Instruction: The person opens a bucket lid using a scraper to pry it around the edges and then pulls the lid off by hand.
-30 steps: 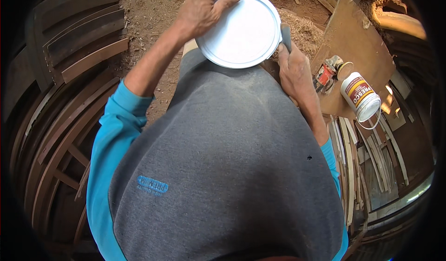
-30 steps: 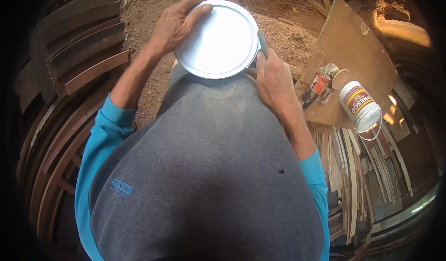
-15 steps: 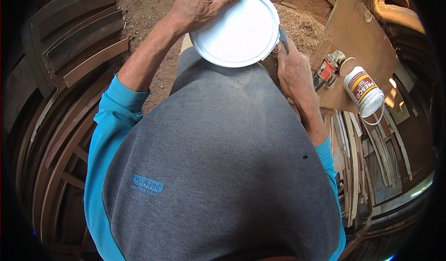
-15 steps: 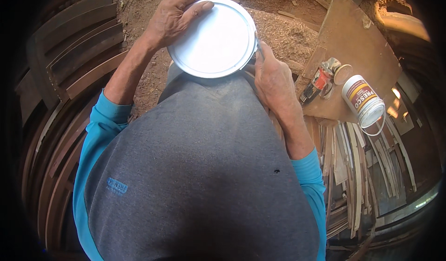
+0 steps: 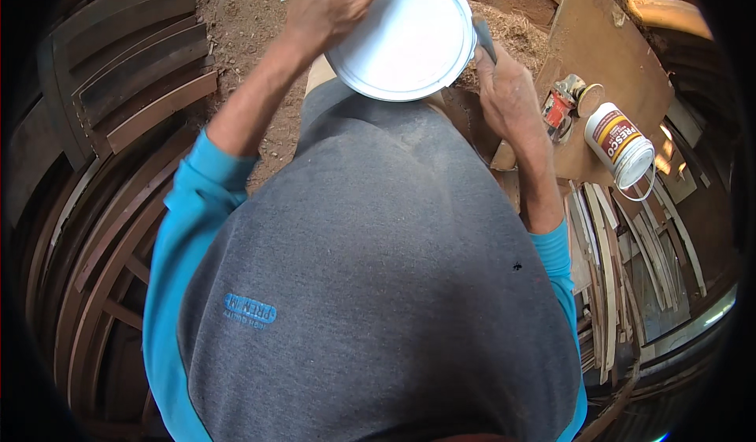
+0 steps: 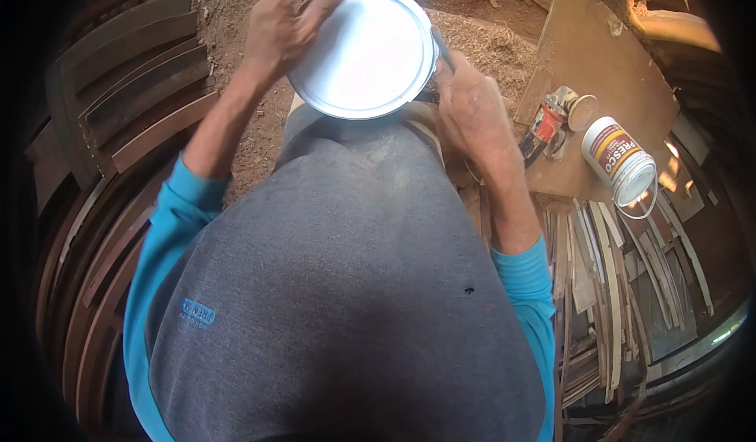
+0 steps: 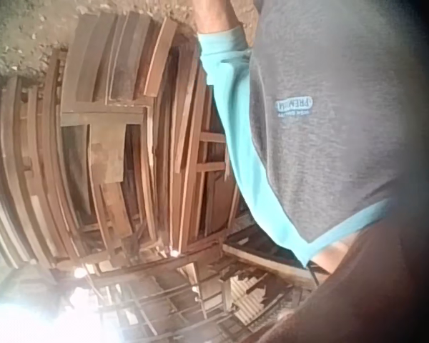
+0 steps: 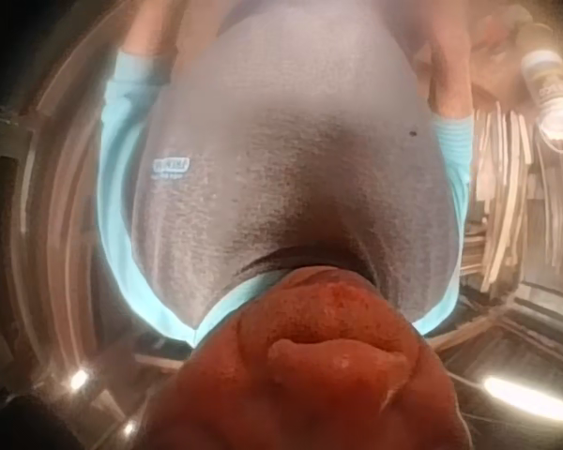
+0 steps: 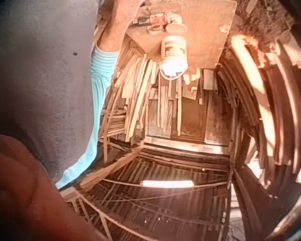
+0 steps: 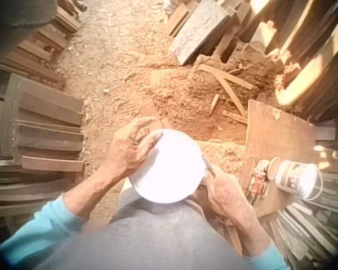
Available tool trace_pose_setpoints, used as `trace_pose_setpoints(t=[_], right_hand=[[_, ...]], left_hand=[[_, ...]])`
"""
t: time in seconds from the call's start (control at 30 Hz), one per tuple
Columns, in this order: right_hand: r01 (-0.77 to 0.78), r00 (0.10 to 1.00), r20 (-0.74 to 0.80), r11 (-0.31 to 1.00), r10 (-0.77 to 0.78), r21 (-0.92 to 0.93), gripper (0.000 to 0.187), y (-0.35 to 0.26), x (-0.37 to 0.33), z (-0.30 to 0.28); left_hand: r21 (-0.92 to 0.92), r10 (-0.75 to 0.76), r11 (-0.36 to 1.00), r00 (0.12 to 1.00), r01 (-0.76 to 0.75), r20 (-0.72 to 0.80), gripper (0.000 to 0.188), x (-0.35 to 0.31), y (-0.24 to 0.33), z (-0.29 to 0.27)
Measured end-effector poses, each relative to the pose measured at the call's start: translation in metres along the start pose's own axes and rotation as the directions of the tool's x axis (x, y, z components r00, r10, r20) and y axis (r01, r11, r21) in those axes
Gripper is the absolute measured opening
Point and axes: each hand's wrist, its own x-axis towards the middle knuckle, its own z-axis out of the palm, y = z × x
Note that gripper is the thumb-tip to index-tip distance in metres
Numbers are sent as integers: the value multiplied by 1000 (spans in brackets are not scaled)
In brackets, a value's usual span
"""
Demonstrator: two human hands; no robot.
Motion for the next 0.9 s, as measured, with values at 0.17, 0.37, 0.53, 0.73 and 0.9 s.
trace_pose_setpoints(t=[0.17,0.37,0.53,0.73,0.9], right_hand=[[-52,997,-52,995,56,85,36,0,-21,20],[24,998,-66,998,-19,66,34,0,-11,14],[-54,998,-26,990,57,127,34,-18,-2,13],[-183,982,67,972,175,149,43,-25,-3,8],[-177,983,-4,957,182,229,46,-29,-20,21]], left_hand=[[-286,-329,912,941,295,-78,60,-52,5,13],[-274,-322,920,938,279,-127,58,-33,-3,12],[-301,-287,916,957,264,-33,57,-11,-19,2],[-297,-246,929,968,222,-47,57,-13,-13,7],[-350,-200,918,980,187,-2,54,-10,-22,6]])
